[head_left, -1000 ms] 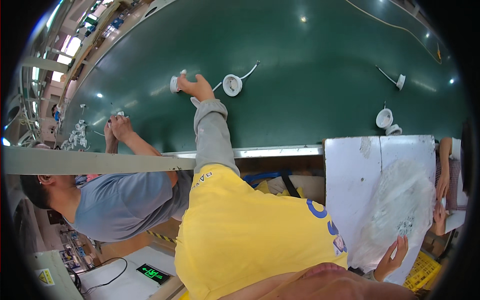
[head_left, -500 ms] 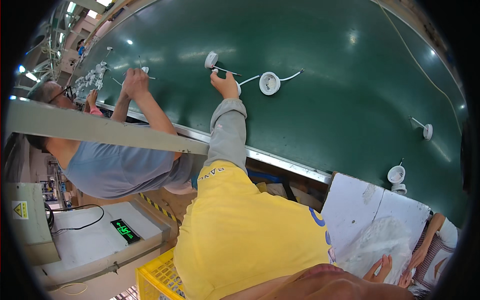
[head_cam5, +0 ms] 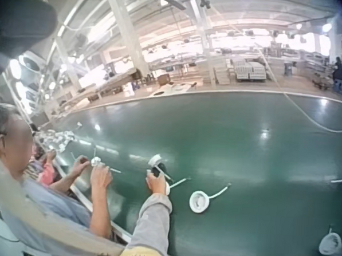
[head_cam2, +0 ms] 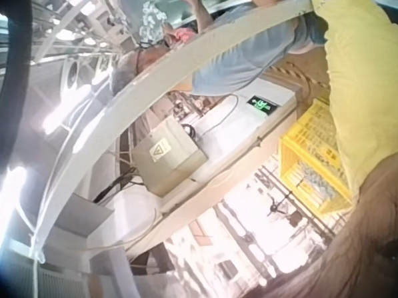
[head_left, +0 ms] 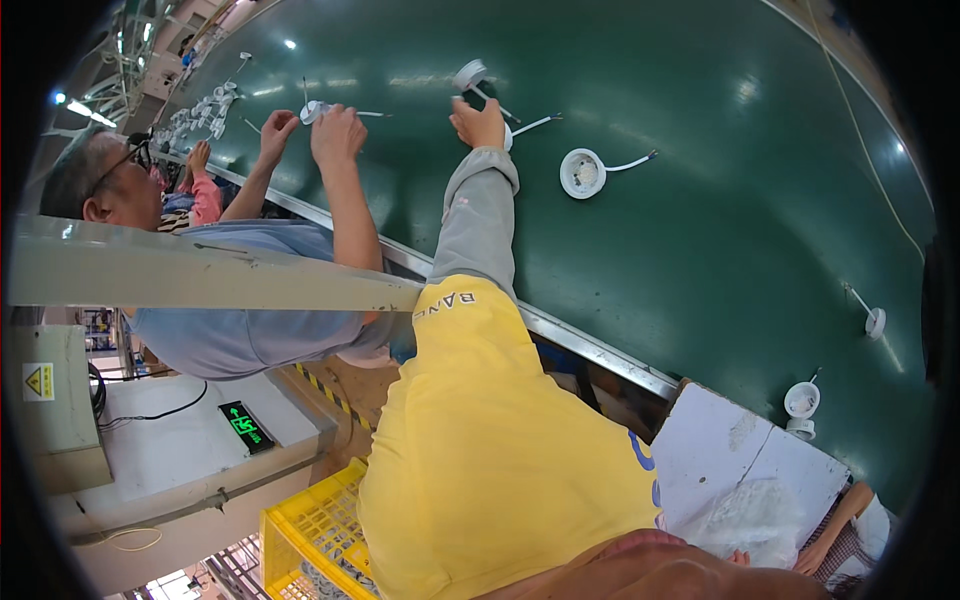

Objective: The person assembles LED light fixtures by inserting small plastic components into round lamp housings and placing the assembled units onto a conveyor belt by hand.

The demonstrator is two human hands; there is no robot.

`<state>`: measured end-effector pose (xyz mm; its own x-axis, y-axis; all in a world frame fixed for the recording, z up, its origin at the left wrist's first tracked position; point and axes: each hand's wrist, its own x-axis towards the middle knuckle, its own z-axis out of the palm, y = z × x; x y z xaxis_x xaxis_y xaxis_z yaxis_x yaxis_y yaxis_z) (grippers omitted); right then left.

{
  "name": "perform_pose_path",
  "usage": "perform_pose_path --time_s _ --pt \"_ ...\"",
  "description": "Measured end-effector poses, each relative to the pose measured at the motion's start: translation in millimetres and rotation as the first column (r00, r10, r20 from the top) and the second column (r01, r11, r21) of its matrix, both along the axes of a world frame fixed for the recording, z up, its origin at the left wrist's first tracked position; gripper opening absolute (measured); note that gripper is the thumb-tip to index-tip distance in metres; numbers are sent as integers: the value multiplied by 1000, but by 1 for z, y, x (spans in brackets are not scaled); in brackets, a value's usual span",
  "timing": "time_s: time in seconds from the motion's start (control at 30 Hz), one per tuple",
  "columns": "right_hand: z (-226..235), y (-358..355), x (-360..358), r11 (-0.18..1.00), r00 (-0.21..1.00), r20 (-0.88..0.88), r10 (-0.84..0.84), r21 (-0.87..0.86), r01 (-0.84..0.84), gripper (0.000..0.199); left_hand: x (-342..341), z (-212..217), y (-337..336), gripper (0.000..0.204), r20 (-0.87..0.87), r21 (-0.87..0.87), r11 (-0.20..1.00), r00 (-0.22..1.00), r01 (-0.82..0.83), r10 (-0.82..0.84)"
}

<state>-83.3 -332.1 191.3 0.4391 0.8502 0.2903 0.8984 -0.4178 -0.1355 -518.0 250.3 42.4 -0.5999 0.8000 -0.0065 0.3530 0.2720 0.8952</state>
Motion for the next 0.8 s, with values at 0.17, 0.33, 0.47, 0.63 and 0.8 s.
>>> perform_pose_path --time_s 0.17,0.33,0.47,0.63,0.8 --pt "1 -3 0 999 1000 -6 -23 -38 23 10 -3 1 13 87 -123 184 958 962 -218 242" --pt "-15 -22 5 998 999 19 -40 -38 41 10 -16 10 36 100 -248 118 993 968 -5 34" --pt "-14 -17 4 996 997 -6 -73 -44 73 12 -10 4 62 103 -256 34 970 940 242 -226" --pt "-8 3 -13 997 998 7 -64 -50 64 10 -7 -5 83 92 -298 -17 826 785 564 -543" --pt "-27 -4 -15 981 983 -53 -177 -90 172 10 57 -16 101 39 -544 -310 691 475 653 -692"
